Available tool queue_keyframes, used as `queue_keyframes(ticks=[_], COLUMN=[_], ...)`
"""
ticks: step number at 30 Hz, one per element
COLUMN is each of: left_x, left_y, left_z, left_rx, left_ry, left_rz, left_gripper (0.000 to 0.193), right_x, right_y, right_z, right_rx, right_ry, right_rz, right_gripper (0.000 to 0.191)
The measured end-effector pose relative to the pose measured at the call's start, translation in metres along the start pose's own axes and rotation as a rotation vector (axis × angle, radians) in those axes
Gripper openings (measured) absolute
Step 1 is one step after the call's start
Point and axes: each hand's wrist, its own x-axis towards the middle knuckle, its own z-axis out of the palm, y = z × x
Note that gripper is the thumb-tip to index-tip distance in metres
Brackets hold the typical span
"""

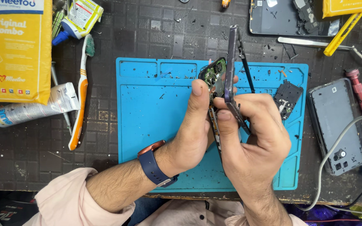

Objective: The person peels the protective film off a new phone screen, aligns and presses the screen onto the phone frame, then opens the phone, removes internal components by hand and with tweezers, and uses a screwdriver to unscrew parts from the disassembled phone on a blue repair mat.

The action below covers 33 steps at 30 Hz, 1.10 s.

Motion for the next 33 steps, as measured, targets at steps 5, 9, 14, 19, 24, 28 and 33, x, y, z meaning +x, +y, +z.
queue_keyframes(ticks=[5,9,14,19,24,28,33], left_x=[0.001,0.002,0.0,0.004,0.004,0.006,0.007], left_y=[0.0,-0.002,-0.003,-0.001,0.002,0.0,0.003], left_z=[0.0,0.001,0.0,0.003,0.003,0.002,-0.001], left_rx=[-0.026,-0.058,-0.079,-0.084,-0.076,-0.044,-0.088], left_ry=[0.041,0.032,-0.001,0.055,0.03,0.082,0.019], left_rz=[-0.024,0.025,0.056,0.034,0.032,0.058,0.083], left_gripper=[0.083,0.082,0.073,0.071,0.07,0.072,0.073], right_x=[0.0,-0.001,-0.003,-0.003,-0.007,-0.004,-0.001], right_y=[0.0,-0.001,-0.002,-0.004,-0.005,-0.006,-0.021], right_z=[-0.003,-0.003,-0.003,-0.004,-0.003,-0.001,0.002], right_rx=[0.036,0.086,0.12,0.065,-0.023,-0.123,-0.323], right_ry=[-0.035,-0.044,-0.048,-0.056,-0.059,-0.064,-0.056], right_rz=[0.016,0.044,0.069,0.071,0.039,-0.028,-0.087], right_gripper=[0.017,0.021,0.024,0.025,0.022,0.026,0.036])
